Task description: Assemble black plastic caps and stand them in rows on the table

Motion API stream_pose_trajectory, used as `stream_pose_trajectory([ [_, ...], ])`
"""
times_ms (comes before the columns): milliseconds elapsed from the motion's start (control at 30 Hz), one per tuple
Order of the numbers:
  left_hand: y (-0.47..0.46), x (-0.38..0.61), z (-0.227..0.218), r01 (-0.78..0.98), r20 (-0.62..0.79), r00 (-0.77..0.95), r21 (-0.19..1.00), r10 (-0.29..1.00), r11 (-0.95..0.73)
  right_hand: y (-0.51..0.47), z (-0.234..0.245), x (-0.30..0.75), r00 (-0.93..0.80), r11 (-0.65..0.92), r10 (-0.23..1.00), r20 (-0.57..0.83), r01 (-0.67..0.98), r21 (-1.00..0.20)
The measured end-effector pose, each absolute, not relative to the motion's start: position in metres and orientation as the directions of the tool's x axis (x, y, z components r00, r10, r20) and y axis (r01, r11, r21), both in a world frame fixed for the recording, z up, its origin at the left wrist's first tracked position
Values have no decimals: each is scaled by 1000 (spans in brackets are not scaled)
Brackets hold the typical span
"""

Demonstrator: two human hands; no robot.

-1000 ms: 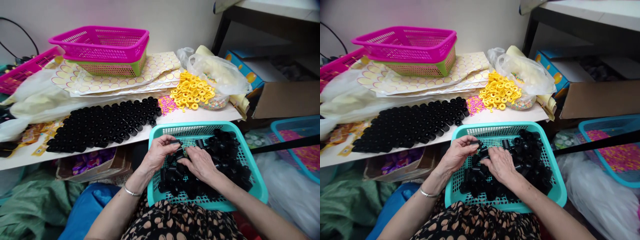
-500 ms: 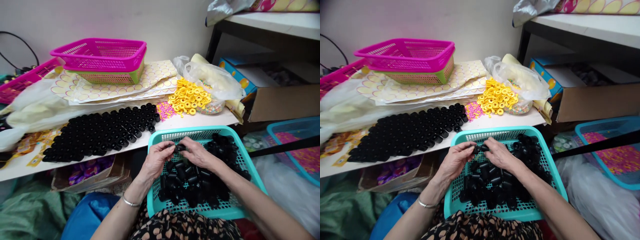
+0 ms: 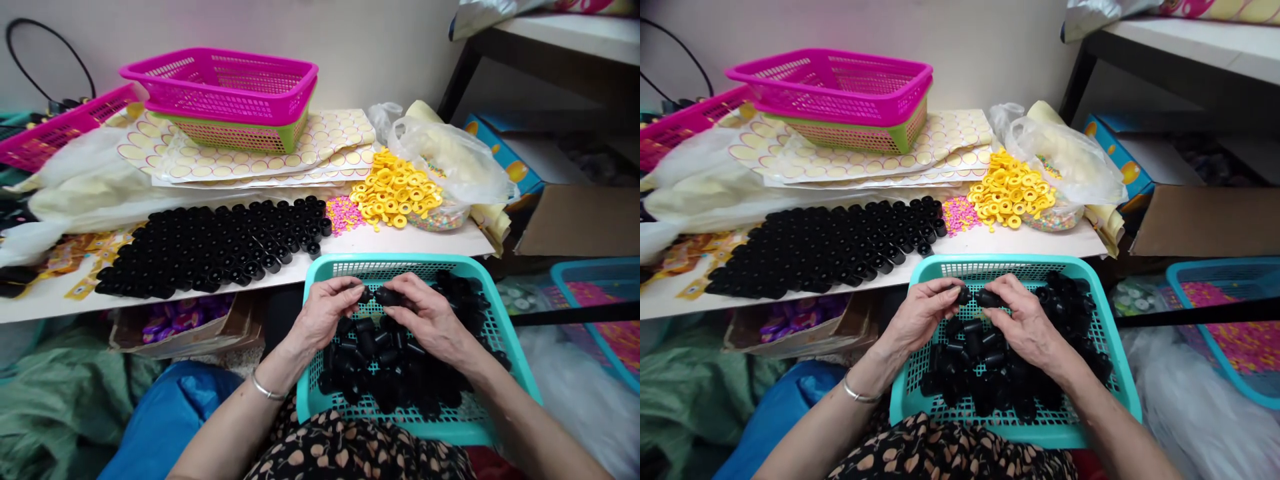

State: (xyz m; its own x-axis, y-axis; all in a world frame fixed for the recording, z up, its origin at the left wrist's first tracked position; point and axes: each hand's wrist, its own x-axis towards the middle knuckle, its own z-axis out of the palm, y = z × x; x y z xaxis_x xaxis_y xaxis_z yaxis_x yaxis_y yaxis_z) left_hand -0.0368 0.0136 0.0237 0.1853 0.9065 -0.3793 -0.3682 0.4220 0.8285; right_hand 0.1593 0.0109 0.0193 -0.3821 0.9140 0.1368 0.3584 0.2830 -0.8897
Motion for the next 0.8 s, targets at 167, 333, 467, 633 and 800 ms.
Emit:
stream_pose_trajectory([
  [167, 16, -39, 25, -403, -402, 181, 802, 898, 441, 19, 7, 174, -356, 256, 934, 35, 597, -760],
  [333, 18, -41, 27, -394, -436, 233, 775, 869, 494, 15, 4, 177, -501, 292, 850, -161, 705, -647],
  [467, 17, -41, 27, -369, -439, 269, 775, 857, 513, 9, 0, 166, -587, 370, 780, -218, 713, -596],
  [633, 18, -41, 25, -431, -482, 320, 693, 816, 578, 12, -14, 169, -509, 306, 843, -172, 718, -625],
  [800, 16, -37, 24, -393, -554, 336, 653, 762, 648, 6, 4, 168, -199, 91, 980, 20, 356, -930],
])
